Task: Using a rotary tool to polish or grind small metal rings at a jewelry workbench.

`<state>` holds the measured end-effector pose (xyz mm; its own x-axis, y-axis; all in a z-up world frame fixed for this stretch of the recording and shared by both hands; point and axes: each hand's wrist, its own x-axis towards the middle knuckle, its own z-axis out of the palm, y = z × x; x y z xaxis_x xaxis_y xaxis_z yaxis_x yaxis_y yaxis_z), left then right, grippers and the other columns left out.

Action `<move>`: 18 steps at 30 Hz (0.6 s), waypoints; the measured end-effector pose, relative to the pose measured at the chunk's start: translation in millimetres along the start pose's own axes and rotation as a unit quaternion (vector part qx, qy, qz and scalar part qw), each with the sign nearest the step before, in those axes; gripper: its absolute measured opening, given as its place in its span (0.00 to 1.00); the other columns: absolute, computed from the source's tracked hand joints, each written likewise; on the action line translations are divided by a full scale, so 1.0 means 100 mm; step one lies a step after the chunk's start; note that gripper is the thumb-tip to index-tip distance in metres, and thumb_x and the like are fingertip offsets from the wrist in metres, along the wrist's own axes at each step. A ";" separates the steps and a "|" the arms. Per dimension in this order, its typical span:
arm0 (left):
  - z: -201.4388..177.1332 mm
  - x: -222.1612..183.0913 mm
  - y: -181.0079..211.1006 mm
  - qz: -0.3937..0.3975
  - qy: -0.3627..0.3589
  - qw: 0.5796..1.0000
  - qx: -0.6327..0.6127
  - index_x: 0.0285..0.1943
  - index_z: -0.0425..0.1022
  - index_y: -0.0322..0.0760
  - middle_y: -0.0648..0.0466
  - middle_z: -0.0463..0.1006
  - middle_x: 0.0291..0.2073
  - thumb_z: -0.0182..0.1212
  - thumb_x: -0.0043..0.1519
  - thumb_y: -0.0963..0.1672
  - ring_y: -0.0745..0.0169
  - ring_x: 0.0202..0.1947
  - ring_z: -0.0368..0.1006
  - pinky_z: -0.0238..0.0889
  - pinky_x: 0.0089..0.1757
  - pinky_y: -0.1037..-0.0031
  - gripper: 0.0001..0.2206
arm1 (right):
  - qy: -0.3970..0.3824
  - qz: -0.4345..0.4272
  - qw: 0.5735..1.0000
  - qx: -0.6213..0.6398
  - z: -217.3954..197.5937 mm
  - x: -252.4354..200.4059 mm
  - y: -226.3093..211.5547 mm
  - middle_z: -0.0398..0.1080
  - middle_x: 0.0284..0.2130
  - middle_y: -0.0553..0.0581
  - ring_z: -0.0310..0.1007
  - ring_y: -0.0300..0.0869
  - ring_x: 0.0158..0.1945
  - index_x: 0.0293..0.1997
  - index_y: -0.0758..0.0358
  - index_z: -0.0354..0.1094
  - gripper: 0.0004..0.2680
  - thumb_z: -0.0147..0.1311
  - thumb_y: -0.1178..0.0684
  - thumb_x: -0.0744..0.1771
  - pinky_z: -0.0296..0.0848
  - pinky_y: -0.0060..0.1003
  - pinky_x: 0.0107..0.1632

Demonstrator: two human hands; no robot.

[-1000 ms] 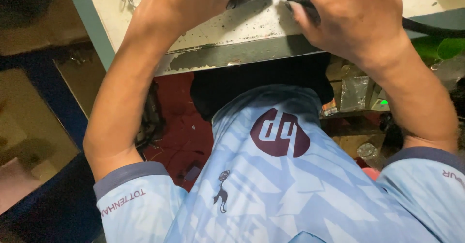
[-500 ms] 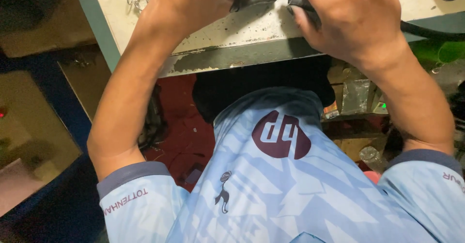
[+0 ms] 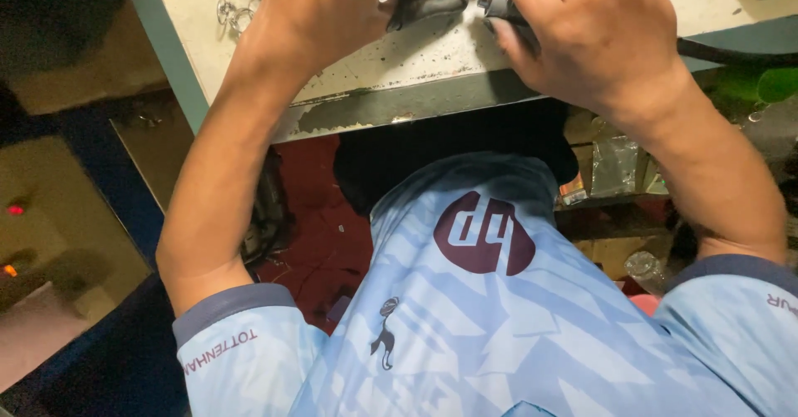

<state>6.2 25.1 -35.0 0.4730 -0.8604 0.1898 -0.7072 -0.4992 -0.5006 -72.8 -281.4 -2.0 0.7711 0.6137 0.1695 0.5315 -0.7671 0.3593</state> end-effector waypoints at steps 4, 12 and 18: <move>0.07 0.07 0.00 -0.014 0.030 0.979 -0.199 0.34 0.76 0.54 0.68 0.66 0.22 0.73 0.66 0.47 0.75 0.23 0.61 0.52 0.25 0.79 0.10 | -0.008 0.011 1.000 -0.003 0.03 -0.01 -0.02 0.71 0.36 0.38 0.71 0.37 0.29 0.57 0.41 0.71 0.13 0.62 0.32 0.72 0.65 0.33 0.24; -0.26 0.32 -0.14 0.015 0.176 0.852 -0.493 0.29 0.80 0.24 0.48 0.86 0.51 0.69 0.57 0.29 0.53 0.48 0.84 0.71 0.36 0.69 0.08 | -0.020 0.029 0.999 0.022 0.02 0.01 -0.05 0.68 0.31 0.39 0.71 0.38 0.26 0.57 0.43 0.70 0.14 0.59 0.32 0.71 0.64 0.34 0.22; -0.29 0.35 -0.17 0.015 0.181 0.871 -0.457 0.31 0.84 0.28 0.54 0.86 0.51 0.72 0.61 0.33 0.57 0.46 0.83 0.70 0.35 0.70 0.07 | -0.037 0.037 0.998 0.024 -0.04 0.04 -0.06 0.68 0.29 0.40 0.70 0.38 0.24 0.55 0.43 0.70 0.14 0.58 0.31 0.71 0.63 0.34 0.20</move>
<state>19.3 0.8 5.0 0.3670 -0.7678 0.5251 -0.9176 -0.2064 0.3396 -74.7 -273.7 -0.1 0.8324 0.5399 0.1246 0.4860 -0.8194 0.3040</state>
